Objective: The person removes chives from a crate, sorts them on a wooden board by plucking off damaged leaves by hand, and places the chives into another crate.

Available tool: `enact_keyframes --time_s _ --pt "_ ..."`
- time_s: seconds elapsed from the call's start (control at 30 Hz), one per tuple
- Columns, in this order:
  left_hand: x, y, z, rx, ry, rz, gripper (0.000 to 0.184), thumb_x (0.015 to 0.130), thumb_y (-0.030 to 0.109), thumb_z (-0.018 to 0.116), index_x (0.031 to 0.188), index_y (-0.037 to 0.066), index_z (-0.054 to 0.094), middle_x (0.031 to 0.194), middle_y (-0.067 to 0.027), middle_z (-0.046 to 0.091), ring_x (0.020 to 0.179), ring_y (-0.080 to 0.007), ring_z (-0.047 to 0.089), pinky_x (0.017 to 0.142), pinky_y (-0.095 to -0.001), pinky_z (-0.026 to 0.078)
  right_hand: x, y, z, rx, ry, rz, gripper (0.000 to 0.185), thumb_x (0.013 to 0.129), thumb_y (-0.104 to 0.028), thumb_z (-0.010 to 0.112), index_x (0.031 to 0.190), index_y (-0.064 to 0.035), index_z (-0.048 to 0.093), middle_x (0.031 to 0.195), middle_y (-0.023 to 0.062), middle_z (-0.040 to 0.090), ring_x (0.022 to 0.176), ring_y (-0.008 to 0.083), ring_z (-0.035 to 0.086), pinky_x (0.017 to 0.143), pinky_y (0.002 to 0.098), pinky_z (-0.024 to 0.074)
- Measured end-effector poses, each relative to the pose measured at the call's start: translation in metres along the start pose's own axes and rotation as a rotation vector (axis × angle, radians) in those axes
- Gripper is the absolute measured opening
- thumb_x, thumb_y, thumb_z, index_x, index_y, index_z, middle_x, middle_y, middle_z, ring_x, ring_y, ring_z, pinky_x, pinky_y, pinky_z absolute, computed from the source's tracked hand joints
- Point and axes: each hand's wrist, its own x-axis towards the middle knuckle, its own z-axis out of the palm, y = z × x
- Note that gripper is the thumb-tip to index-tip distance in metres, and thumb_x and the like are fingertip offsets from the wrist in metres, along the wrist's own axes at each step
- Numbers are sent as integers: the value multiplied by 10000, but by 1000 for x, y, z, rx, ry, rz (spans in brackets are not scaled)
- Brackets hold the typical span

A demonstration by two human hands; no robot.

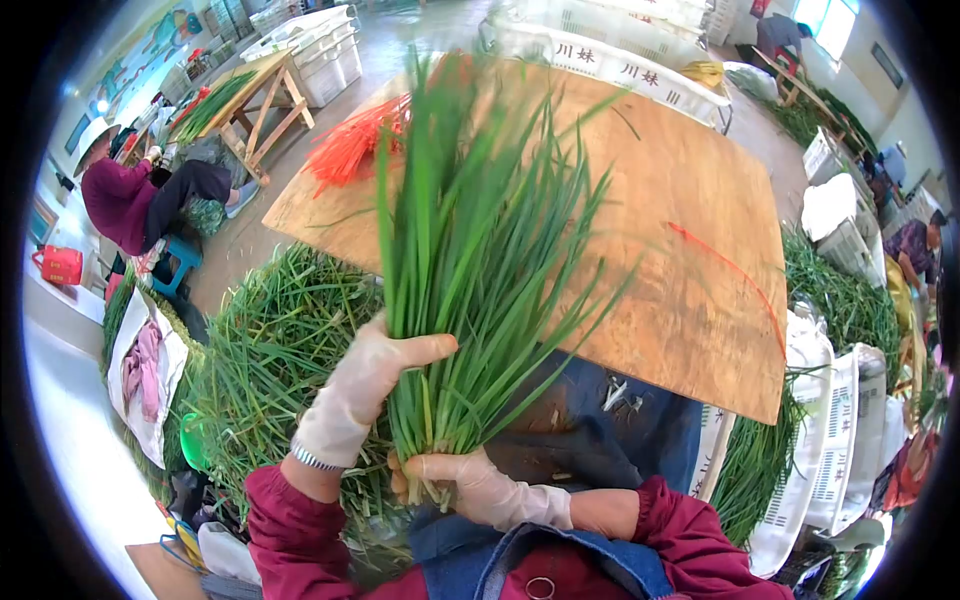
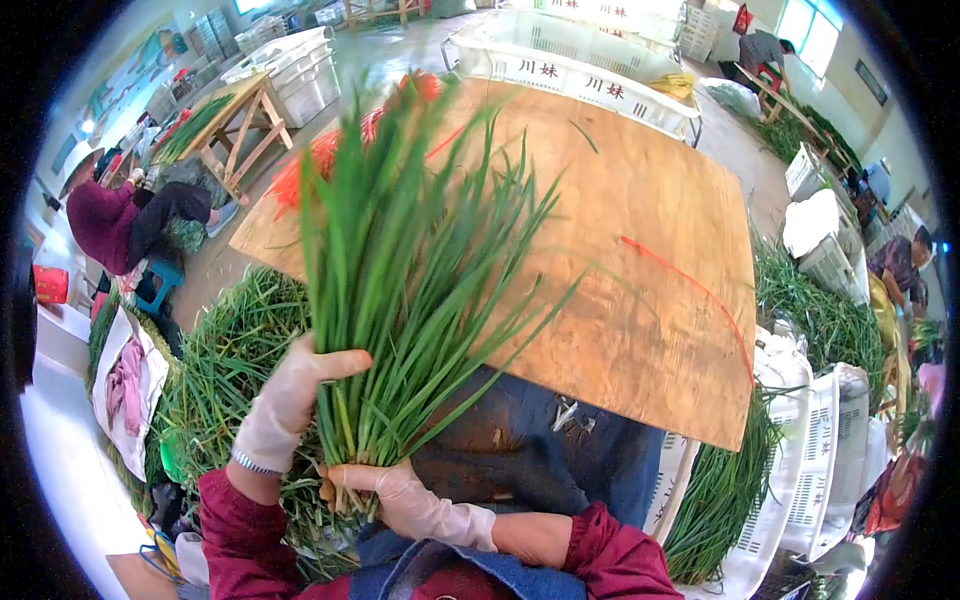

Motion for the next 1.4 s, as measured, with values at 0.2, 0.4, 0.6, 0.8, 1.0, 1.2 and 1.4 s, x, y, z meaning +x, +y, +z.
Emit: enact_keyframes --time_s 0.2,0.4,0.6,0.8,1.0,1.2,1.4 --pt "28 -51 -9 -233 -117 -226 333 772 154 625 1054 -20 605 918 -97 657 766 -169 632 729 -285 505 3 15 -25 91 44 38 325 793 -65 648 1087 -6 522 923 105 624 782 218 636 671 330 532" --pt "29 -59 -15 -227 -97 -169 354 759 143 618 1076 -13 596 922 -97 655 737 -180 636 703 -290 520 -10 -8 -56 -139 117 -68 447 810 -142 658 1205 -15 489 1121 48 572 995 145 544 890 301 427" --pt "28 -57 -19 -207 -105 -197 373 749 153 625 1083 -8 590 900 -79 644 733 -167 627 673 -283 518 -37 -78 -92 -218 364 -376 492 850 -244 611 1226 28 447 1159 115 551 1053 242 529 923 396 408" --pt "32 -62 -22 -261 -136 -191 372 753 144 661 1081 -13 580 918 -75 635 748 -158 616 685 -270 505 2 -86 -85 -66 548 -637 349 832 -163 626 1134 -11 538 1101 79 588 991 202 560 881 360 439" --pt "35 -65 -13 -262 -155 -125 390 756 85 658 1121 -13 559 993 -69 624 844 -159 601 769 -288 488 46 -81 -29 47 312 -461 333 817 -148 642 1112 -14 566 1036 73 614 867 197 597 797 347 484" --pt "6 6 13 -4 -61 252 413 722 72 705 1101 -13 563 969 -61 629 858 -137 581 781 -270 466 22 -120 42 -407 236 -616 307 783 -104 665 1049 31 592 949 88 644 816 171 604 758 293 483" --pt "32 107 32 5 -96 707 336 735 99 681 1037 -20 597 899 -83 644 781 -148 608 708 -278 492 -5 -204 128 -785 15 -915 257 791 -100 656 1003 36 608 899 116 653 751 184 620 678 293 515"
